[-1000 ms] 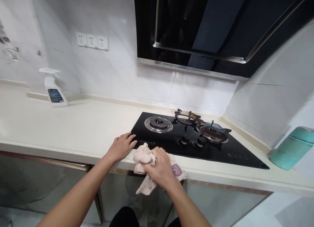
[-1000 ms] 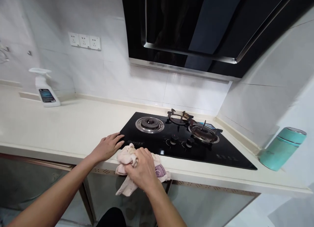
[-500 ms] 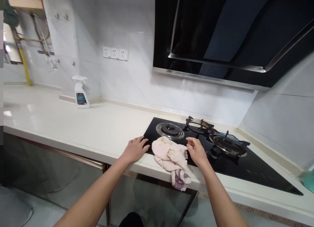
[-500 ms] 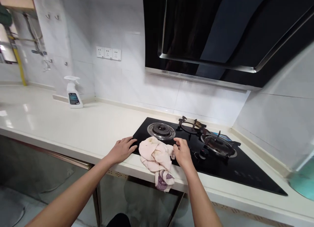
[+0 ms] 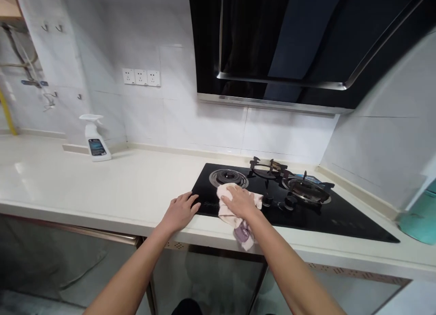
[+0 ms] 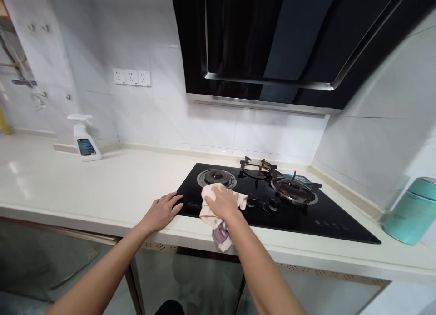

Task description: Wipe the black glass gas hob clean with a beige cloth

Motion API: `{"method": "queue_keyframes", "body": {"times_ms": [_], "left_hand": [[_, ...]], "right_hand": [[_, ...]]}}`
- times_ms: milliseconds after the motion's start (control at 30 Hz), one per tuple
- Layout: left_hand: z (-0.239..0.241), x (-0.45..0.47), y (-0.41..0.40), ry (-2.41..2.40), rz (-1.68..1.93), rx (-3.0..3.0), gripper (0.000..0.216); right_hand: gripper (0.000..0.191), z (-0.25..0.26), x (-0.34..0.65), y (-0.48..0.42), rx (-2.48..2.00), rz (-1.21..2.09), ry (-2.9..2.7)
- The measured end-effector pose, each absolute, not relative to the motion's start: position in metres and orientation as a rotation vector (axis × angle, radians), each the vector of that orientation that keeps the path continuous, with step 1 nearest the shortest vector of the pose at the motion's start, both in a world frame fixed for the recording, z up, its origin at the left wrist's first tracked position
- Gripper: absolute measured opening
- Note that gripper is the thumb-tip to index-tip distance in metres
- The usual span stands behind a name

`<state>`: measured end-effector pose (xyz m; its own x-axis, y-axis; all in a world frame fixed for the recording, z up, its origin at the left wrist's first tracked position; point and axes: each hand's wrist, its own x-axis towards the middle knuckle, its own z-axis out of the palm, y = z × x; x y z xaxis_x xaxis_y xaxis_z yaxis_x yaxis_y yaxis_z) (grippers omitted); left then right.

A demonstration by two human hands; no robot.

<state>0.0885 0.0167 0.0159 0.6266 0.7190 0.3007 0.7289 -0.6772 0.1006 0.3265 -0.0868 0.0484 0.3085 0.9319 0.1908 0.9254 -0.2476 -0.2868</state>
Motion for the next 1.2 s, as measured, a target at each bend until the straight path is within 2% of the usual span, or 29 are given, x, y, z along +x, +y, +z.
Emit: {"method": "queue_keyframes", "body": {"times_ms": [200,367,633,800,1033,1133,1200], "left_hand": [[0.007,0.088,0.026,-1.197,-0.565,-2.830,0.051],[0.005,0.087,0.029,-1.168,-0.592,-2.841,0.051],[0.014,0.087,0.023,-1.241,-0.493,-2.840,0.058],[0.012,0.087,0.024,-1.244,-0.528,-2.828,0.058],[0.013,0.086,0.022,-1.193,-0.504,-2.840,0.057],[0.014,0.086,0.022,-1.181,-0.479,-2.833,0.055],[0.014,0.086,0.021,-1.166,-0.464,-2.838,0.054]], "right_hand": [[0.061,0.040,0.346,-0.119,-2.222,-0.082,-1.725],[0.050,0.027,0.337,-0.151,-1.935,-0.061,-1.893],[0.039,0.020,0.411,-0.207,-1.767,0.015,-1.842],[0.039,0.009,0.457,-0.252,-1.895,-0.093,-1.729],[0.055,-0.008,0.573,-0.325,-2.231,-0.298,-1.333],[0.057,-0.009,0.579,-0.328,-2.402,-0.422,-1.204],[0.056,-0.007,0.555,-0.317,-2.383,-0.460,-1.313]]}}
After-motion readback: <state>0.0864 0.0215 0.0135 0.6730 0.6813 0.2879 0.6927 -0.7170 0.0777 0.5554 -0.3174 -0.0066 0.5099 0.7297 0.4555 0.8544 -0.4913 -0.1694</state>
